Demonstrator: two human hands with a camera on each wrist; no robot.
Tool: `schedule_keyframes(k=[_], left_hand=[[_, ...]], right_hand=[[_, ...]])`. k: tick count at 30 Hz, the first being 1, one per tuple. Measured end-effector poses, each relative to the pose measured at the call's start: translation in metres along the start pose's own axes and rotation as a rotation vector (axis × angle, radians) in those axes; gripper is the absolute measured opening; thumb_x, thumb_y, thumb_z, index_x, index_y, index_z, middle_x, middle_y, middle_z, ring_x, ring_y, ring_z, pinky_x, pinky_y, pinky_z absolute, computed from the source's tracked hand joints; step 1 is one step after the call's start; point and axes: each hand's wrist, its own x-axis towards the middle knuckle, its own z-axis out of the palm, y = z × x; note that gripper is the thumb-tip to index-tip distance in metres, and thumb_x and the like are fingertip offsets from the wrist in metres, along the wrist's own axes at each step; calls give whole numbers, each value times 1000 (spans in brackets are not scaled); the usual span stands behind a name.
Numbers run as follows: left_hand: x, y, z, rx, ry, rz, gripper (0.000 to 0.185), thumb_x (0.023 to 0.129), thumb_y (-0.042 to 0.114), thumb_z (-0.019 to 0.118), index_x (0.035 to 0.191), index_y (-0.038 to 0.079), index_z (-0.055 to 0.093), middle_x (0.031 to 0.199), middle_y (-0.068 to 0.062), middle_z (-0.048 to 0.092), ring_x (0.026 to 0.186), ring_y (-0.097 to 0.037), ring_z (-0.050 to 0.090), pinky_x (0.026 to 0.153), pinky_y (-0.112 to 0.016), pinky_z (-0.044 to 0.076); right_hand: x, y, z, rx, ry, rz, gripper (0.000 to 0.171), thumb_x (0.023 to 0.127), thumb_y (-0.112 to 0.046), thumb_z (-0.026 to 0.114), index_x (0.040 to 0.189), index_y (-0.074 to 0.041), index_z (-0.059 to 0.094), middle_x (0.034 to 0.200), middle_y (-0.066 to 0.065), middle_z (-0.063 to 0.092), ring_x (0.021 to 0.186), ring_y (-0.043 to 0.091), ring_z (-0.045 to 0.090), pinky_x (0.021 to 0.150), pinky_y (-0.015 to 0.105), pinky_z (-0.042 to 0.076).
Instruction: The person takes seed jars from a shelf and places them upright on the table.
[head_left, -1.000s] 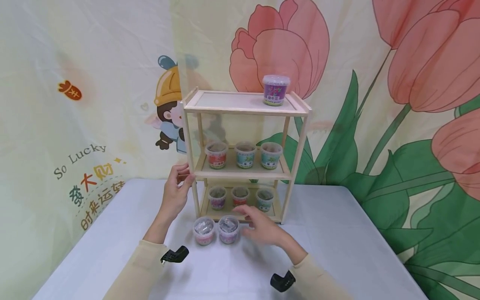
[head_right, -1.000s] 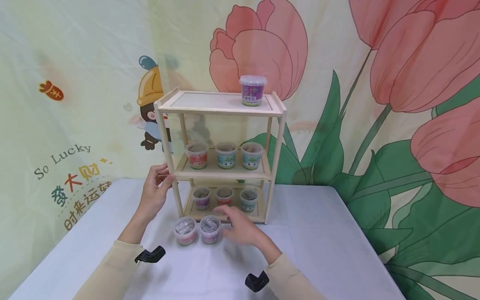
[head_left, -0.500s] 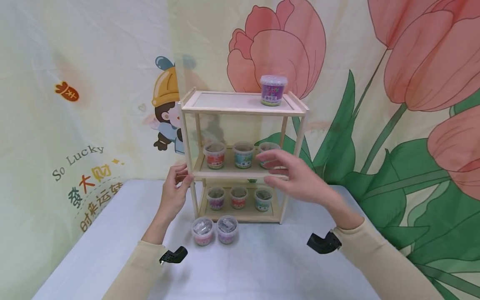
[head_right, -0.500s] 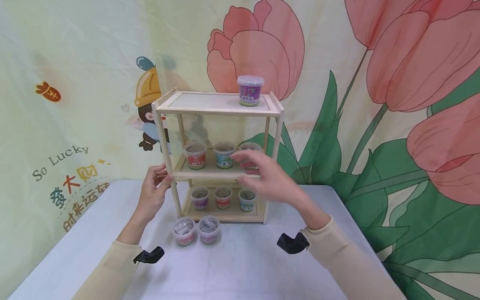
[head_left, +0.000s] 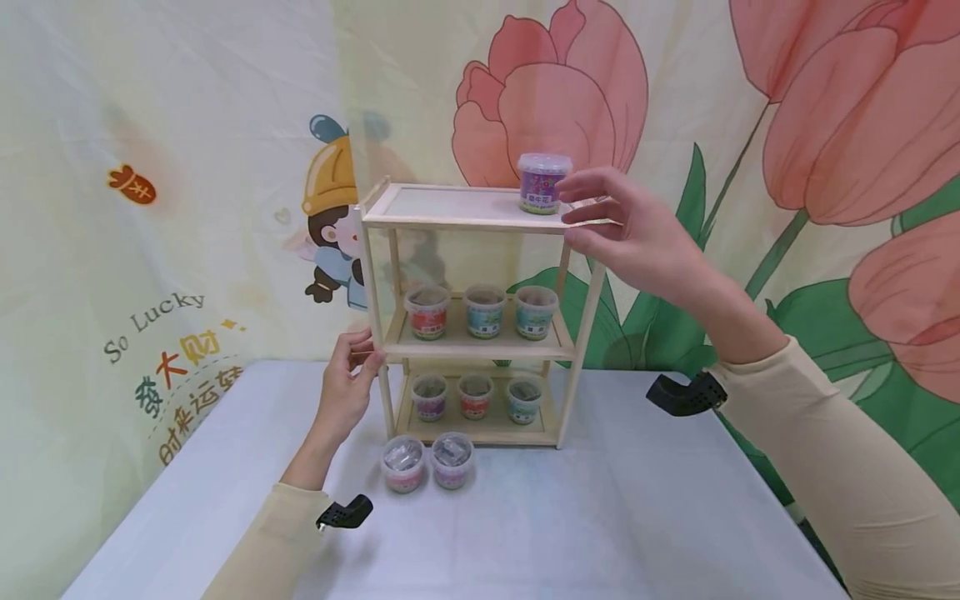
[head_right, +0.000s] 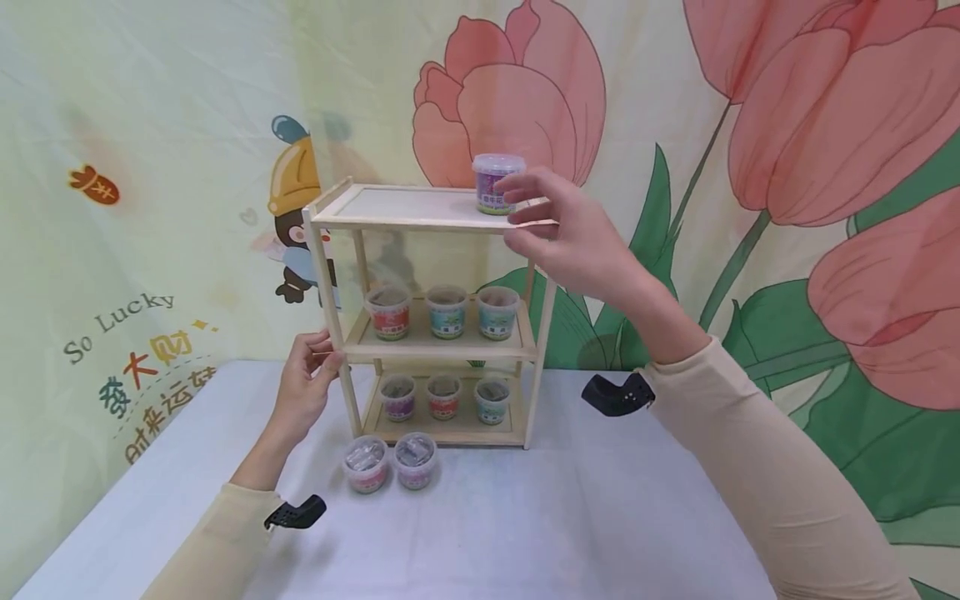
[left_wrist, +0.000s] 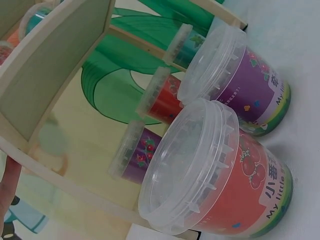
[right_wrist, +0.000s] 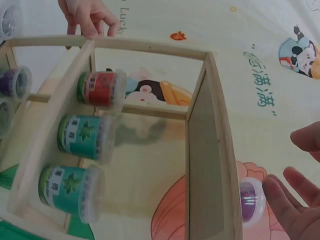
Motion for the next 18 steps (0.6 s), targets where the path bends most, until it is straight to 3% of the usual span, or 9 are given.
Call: schedule_keyframes(k=[5, 9, 18], left_hand=[[0, -1, 0, -2, 3, -12, 42, 106, 10, 65, 145, 4, 49, 131, -21, 60, 110, -19, 57, 87, -10, 53], [0, -1, 0, -8, 6, -10, 41, 106, 12, 65, 144, 5, 50, 130, -21, 61, 110, -19, 57, 88, -11, 54], [-1, 1, 2, -33, 13, -18, 40, 107, 13, 64, 144, 4, 51, 127, -20, 60, 111, -22, 58, 88, -12, 54]], right_hand=[[24, -1, -9, -69, 77, 44, 51, 103, -12, 69, 151, -12, 51, 148, 13, 54, 133, 33, 58, 114, 41, 50], [41, 3, -12, -99, 110, 112, 56, 103, -18, 69, 155, -16, 48, 153, 13, 50, 137, 33, 56, 116, 48, 48], [76, 8, -12, -91, 19, 336, 71, 103, -26, 69, 164, -26, 33, 171, 10, 29, 152, 33, 40, 123, 51, 39]])
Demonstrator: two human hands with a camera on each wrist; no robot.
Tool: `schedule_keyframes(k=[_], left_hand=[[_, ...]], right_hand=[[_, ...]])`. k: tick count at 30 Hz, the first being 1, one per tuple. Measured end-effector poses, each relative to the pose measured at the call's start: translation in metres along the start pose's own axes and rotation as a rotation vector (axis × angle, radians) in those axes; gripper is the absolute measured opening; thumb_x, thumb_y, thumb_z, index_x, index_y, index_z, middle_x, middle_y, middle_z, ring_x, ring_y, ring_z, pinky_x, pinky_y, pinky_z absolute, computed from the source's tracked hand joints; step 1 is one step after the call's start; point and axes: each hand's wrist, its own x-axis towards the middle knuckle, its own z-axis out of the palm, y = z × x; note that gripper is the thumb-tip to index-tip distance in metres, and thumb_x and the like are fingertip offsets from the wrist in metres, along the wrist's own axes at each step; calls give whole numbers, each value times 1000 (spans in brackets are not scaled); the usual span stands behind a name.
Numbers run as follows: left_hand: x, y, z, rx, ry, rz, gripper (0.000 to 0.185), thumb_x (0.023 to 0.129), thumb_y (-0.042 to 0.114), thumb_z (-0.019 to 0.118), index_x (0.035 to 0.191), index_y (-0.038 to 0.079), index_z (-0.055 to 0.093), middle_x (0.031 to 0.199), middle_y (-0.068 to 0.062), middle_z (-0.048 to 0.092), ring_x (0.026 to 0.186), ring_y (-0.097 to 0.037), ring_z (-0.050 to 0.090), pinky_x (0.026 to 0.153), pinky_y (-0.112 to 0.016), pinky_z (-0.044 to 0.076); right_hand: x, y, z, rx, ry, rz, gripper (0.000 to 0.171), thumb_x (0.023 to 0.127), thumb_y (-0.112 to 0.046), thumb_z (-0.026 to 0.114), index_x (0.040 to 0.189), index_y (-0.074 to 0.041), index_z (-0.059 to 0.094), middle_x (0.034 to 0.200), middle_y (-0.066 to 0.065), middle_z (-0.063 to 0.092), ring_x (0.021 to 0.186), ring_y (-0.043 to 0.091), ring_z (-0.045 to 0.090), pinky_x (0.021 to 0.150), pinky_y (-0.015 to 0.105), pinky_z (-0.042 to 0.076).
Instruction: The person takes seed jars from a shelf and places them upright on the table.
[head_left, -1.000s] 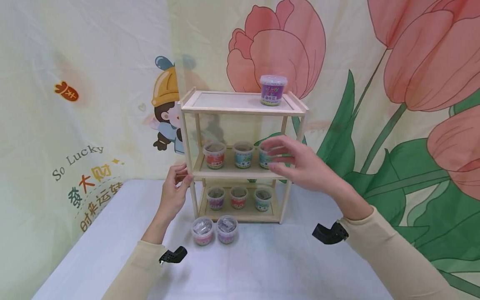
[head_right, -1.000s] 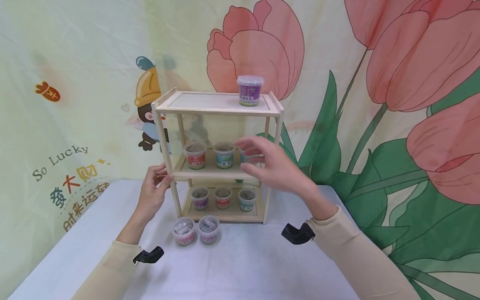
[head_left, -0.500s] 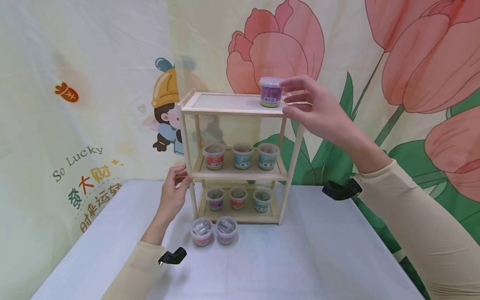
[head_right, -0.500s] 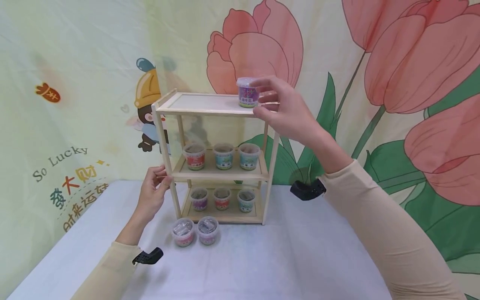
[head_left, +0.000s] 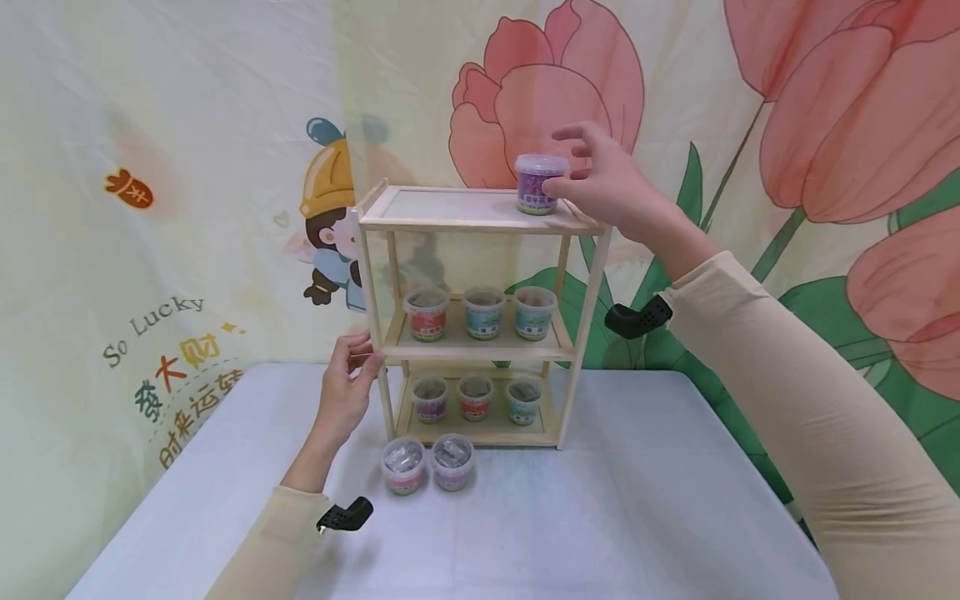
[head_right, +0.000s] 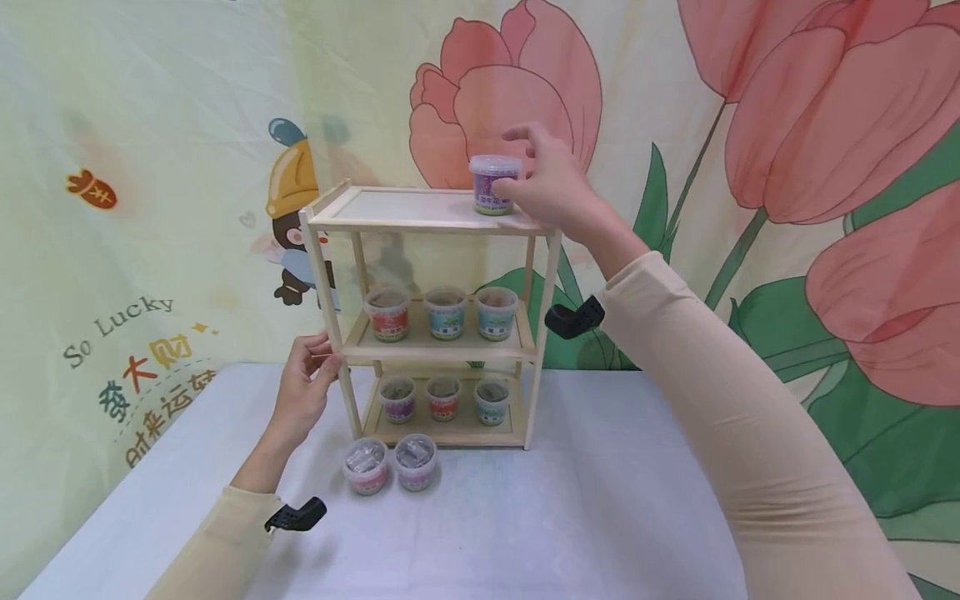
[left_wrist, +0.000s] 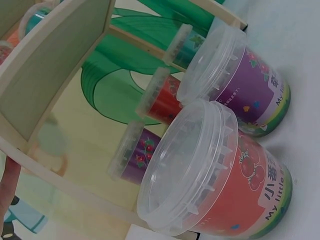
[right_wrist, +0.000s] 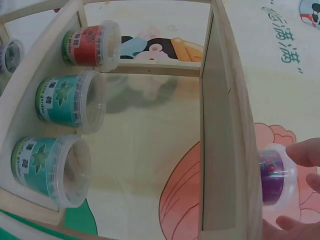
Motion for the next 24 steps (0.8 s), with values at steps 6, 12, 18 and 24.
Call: schedule_keyframes(k=[6, 12, 18, 24], left_hand=[[0, -2, -2, 9, -4, 7, 40, 107, 13, 64, 144, 3, 51, 128, -21, 60, 110, -18, 58, 89, -12, 53], [-1, -1, -2, 25, -8, 6, 42, 107, 13, 64, 145, 3, 50, 130, -20, 60, 110, -14, 58, 89, -10, 52], [-1, 0, -1, 22, -7, -1, 44, 106, 10, 65, 146, 3, 49, 131, -21, 59, 109, -13, 57, 88, -10, 52], [-1, -1, -2, 24, -6, 12, 43, 106, 11, 65, 145, 4, 49, 130, -21, 60, 109, -15, 57, 88, -10, 53]], right_hand=[[14, 0, 8, 117, -53, 71, 73, 104, -22, 69, 166, -24, 29, 168, 11, 34, 151, 30, 39, 124, 47, 38], [20, 6, 17, 170, -75, 67, 68, 104, -20, 69, 162, -22, 33, 162, 12, 41, 142, 28, 45, 122, 43, 39], [23, 10, 23, 138, -55, 73, 64, 104, -18, 69, 159, -22, 37, 163, 10, 39, 142, 28, 43, 122, 43, 39], [24, 14, 26, 108, -43, 50, 63, 104, -18, 70, 159, -23, 39, 162, 9, 41, 141, 28, 44, 119, 42, 42]])
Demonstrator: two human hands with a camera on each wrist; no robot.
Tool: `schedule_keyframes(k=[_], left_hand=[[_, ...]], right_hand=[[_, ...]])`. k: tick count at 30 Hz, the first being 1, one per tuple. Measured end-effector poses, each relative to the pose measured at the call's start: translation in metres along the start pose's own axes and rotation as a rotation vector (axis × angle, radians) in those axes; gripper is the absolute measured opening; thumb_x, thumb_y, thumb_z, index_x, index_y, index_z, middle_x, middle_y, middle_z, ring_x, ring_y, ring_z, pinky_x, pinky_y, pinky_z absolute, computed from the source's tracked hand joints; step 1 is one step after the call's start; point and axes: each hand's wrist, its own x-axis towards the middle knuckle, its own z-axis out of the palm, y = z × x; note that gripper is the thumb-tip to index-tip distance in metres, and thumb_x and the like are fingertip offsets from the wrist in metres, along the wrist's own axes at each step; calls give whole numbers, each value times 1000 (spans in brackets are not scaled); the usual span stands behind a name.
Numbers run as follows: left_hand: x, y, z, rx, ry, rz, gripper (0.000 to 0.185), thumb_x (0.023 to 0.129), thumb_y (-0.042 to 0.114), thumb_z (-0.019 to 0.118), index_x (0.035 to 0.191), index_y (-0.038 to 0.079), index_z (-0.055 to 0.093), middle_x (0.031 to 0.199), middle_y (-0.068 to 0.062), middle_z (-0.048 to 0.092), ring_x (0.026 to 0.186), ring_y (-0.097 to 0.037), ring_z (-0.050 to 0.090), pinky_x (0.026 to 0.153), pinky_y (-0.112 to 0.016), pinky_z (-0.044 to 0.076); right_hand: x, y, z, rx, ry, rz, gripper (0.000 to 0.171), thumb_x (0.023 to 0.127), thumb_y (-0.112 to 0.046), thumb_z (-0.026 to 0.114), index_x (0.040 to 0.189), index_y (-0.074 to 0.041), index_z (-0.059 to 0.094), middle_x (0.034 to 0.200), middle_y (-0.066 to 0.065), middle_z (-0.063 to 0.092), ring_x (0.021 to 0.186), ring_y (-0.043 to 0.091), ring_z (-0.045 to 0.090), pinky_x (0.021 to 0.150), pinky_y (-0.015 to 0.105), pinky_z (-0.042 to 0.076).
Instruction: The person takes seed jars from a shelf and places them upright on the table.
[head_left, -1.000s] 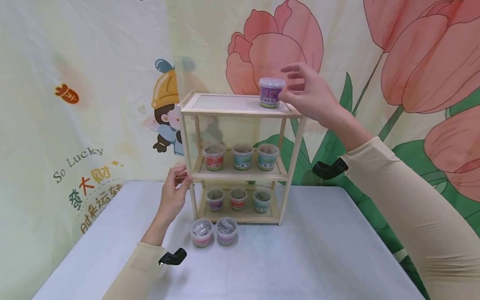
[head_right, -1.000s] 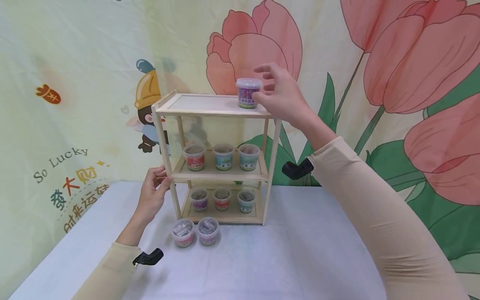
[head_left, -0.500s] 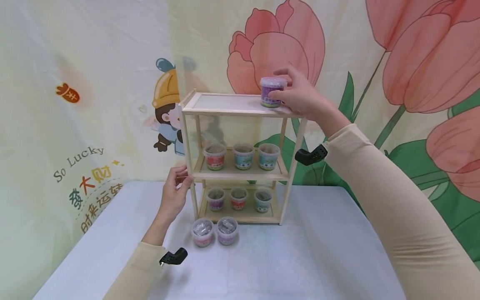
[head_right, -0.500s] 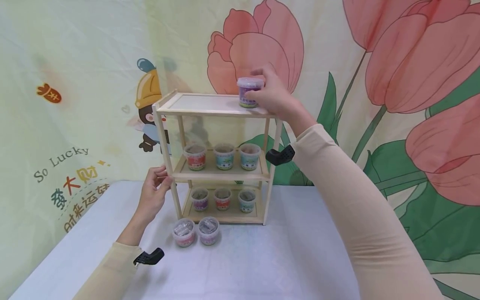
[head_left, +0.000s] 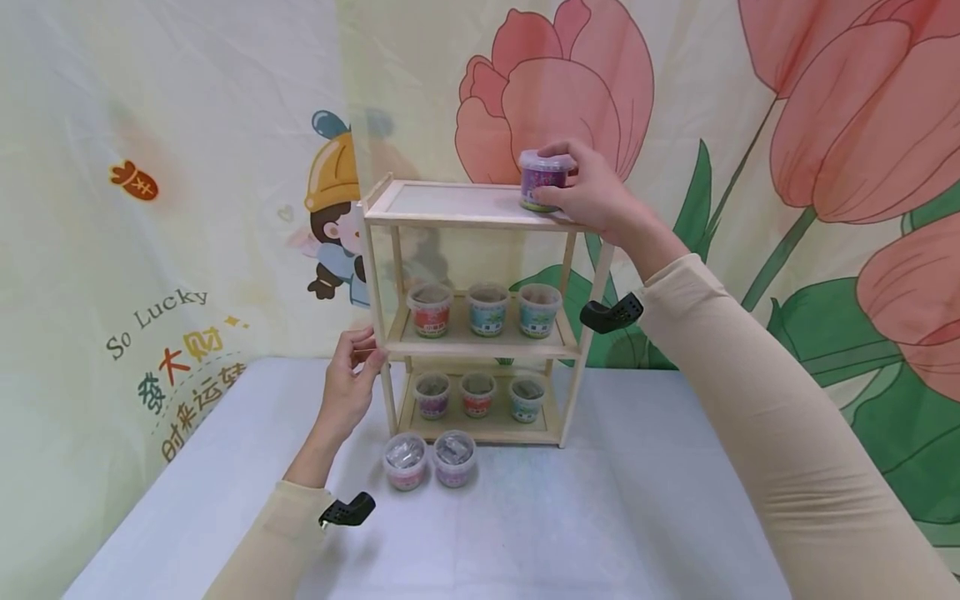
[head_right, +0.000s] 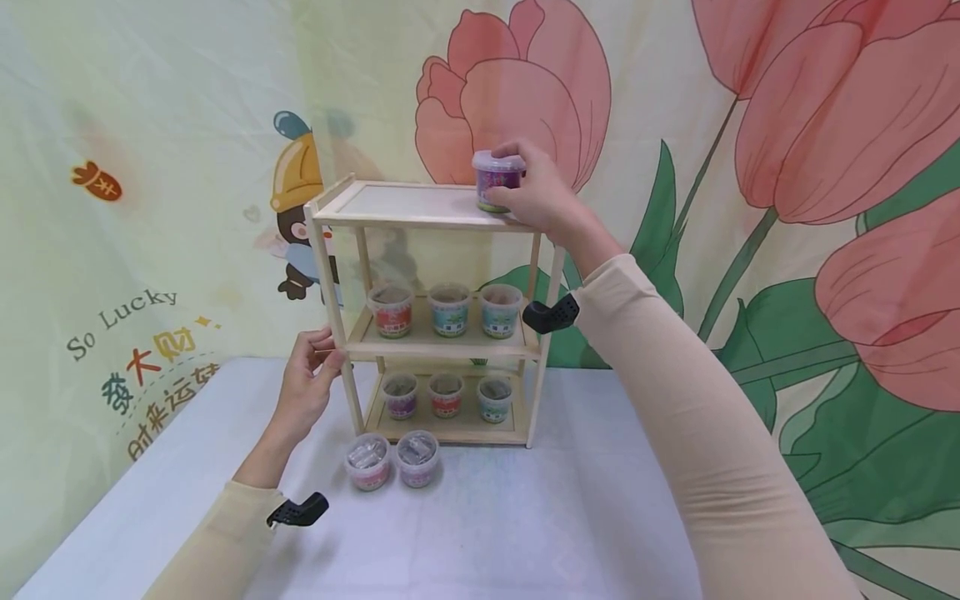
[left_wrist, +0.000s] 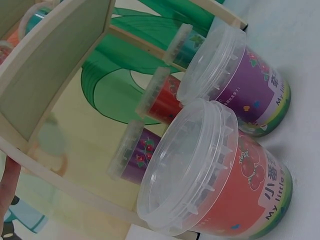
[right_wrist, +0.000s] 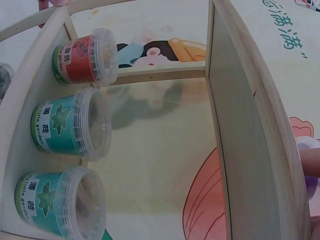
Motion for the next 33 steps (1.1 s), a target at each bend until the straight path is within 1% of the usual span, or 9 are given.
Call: schedule_keyframes(k=[6, 12, 15, 18, 24, 30, 33], left_hand=[[1, 0, 0, -8, 0, 8, 40, 107, 13, 64, 143, 3, 50, 128, -19, 60, 109, -15, 58, 89, -11, 53], [0, 1, 0, -17, -4, 3, 40, 107, 14, 64, 143, 2, 50, 128, -20, 59, 110, -16, 58, 90, -11, 53], [0, 0, 0, -14, -4, 4, 40, 107, 14, 64, 143, 2, 50, 129, -20, 60, 110, -16, 57, 90, -11, 53], [0, 0, -1, -8, -1, 9, 40, 107, 14, 64, 143, 2, 50, 128, -20, 60, 110, -16, 58, 90, -11, 53], [1, 1, -1, -4, 2, 12, 40, 107, 12, 64, 143, 3, 50, 128, -19, 60, 110, -15, 58, 89, -11, 53], [0, 3, 0, -14, -3, 13, 41, 107, 11, 64, 144, 2, 49, 129, -19, 59, 110, -18, 57, 89, -10, 53], [0, 3, 1, -6, -7, 12, 41, 107, 11, 64, 144, 2, 49, 130, -19, 59, 111, -17, 57, 89, -10, 53]], right_hand=[[-1, 1, 0, 0, -3, -18, 64, 103, -19, 71, 159, -22, 40, 161, 9, 41, 140, 28, 45, 118, 43, 44], [-4, 0, -2, 33, 4, -10, 63, 103, -20, 72, 158, -25, 43, 160, 9, 41, 138, 27, 45, 115, 42, 46], [-8, -1, -3, 51, 12, -20, 62, 102, -20, 73, 157, -27, 45, 157, 9, 42, 137, 26, 46, 112, 42, 49], [-15, -5, -3, 64, 22, -50, 60, 102, -19, 73, 156, -27, 47, 153, 9, 44, 135, 27, 47, 110, 42, 50], [-31, -12, -9, 86, 22, -117, 58, 103, -17, 72, 155, -26, 48, 146, 9, 45, 133, 27, 52, 113, 41, 48], [-50, -17, -14, 101, 4, -151, 58, 102, -14, 72, 155, -25, 50, 148, 10, 48, 131, 27, 55, 112, 41, 49], [-60, -18, -15, 113, 1, -168, 58, 102, -13, 73, 154, -25, 51, 149, 10, 49, 130, 27, 55, 110, 38, 50]])
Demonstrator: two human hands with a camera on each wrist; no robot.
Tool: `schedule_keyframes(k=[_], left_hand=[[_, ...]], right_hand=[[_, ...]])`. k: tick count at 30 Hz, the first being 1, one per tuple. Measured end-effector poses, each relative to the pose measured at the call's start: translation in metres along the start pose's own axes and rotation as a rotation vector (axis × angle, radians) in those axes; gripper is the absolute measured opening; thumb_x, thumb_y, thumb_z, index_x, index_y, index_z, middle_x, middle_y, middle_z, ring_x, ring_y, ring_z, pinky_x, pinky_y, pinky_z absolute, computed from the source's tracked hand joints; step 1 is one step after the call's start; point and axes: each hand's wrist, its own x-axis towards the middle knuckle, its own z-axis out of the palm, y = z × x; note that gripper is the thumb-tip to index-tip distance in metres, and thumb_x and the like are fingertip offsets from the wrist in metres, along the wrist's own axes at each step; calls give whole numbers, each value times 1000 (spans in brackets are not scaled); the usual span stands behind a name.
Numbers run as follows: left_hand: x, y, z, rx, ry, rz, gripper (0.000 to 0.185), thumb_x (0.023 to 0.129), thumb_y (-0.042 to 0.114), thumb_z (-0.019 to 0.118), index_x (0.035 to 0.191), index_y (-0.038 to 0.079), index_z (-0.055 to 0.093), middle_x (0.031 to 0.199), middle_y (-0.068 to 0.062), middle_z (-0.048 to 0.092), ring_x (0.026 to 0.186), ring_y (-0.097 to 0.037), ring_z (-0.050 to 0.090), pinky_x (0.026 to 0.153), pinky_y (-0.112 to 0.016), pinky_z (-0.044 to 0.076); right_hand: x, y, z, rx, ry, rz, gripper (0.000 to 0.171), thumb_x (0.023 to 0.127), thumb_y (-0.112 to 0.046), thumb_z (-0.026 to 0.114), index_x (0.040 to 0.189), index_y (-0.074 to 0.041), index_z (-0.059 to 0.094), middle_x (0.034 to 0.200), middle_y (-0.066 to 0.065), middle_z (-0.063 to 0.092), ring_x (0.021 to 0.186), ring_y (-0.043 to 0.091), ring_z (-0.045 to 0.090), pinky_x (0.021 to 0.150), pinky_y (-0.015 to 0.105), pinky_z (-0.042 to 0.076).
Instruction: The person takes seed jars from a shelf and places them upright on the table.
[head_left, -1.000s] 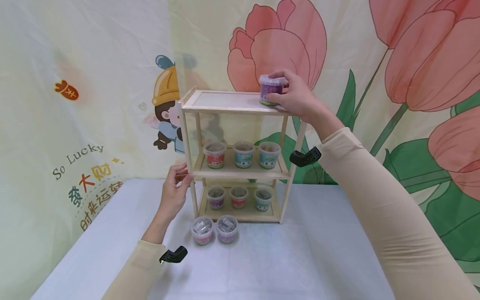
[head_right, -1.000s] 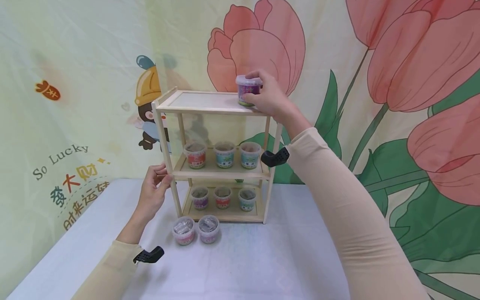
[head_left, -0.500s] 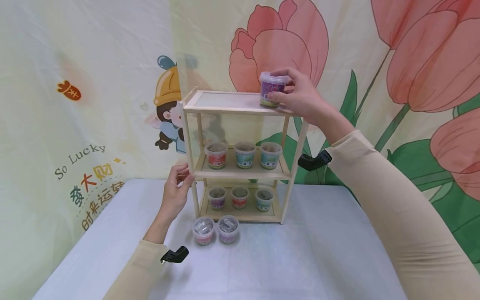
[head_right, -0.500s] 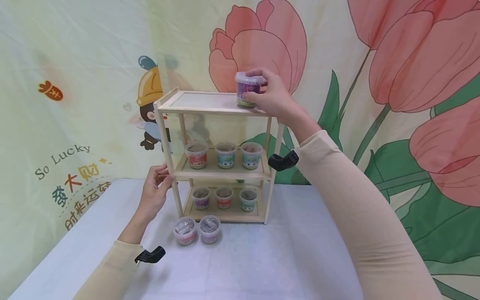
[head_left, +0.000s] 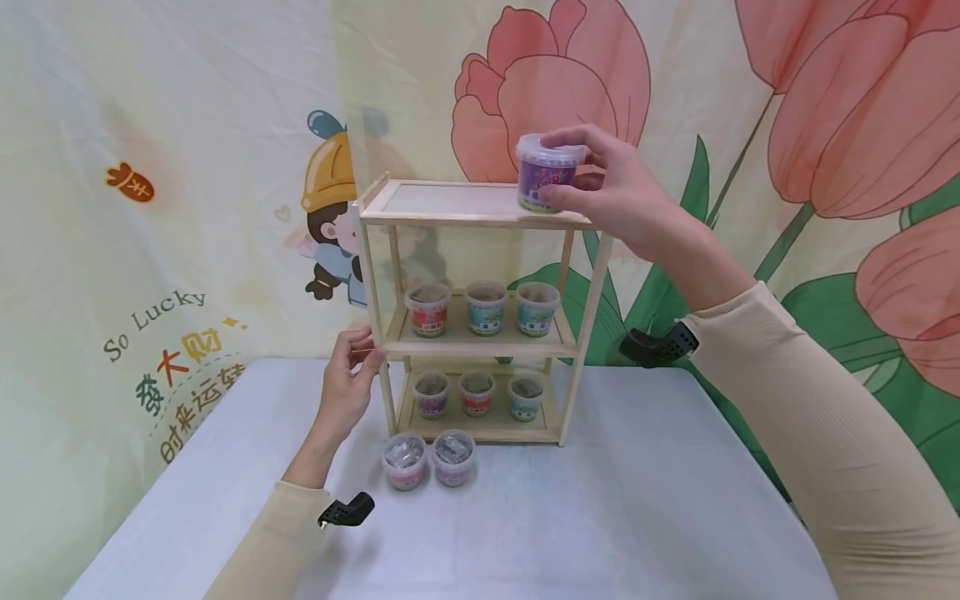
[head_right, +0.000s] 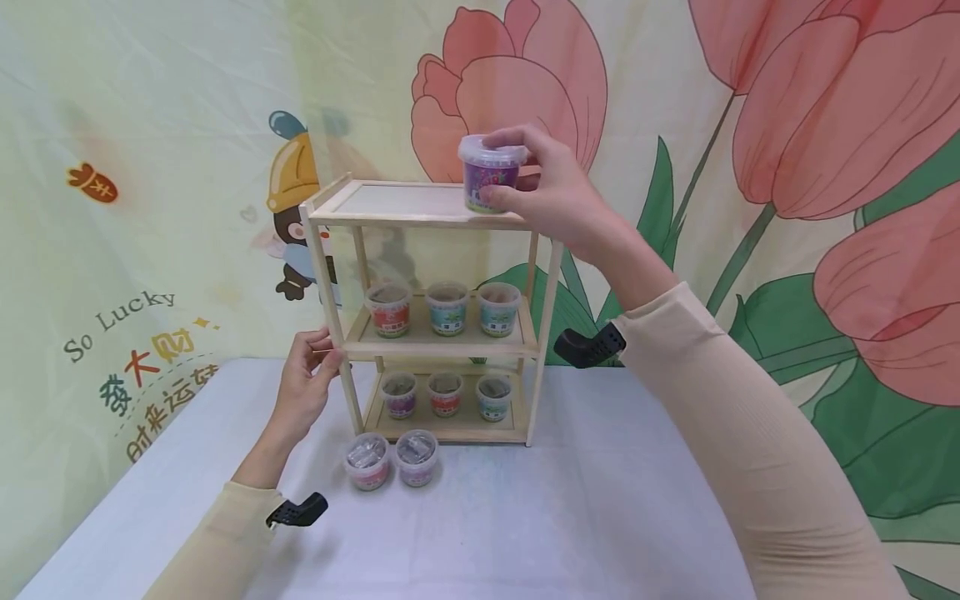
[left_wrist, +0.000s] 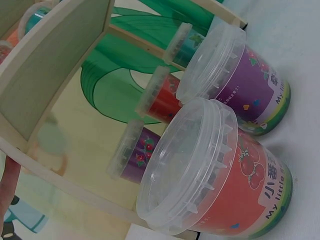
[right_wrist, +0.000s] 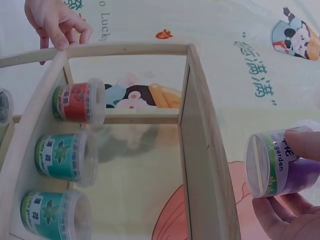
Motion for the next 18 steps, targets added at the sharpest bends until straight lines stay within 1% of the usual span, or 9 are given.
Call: schedule_keyframes(k=[6, 18], left_hand=[[0, -2, -1, 4, -3, -1, 40, 108, 12, 62, 144, 2, 49, 130, -19, 59, 110, -14, 57, 90, -11, 53], [1, -2, -1, -2, -8, -5, 41, 107, 13, 63, 144, 3, 49, 129, -20, 58, 113, -22, 57, 91, -11, 53]], right_hand=[[-18, 1, 1, 24, -31, -20, 58, 101, -13, 74, 153, -25, 53, 148, 10, 49, 129, 27, 56, 103, 32, 53], [-49, 23, 5, 89, -65, -32, 55, 102, -7, 71, 152, -21, 53, 151, 8, 48, 132, 29, 58, 98, 23, 56]])
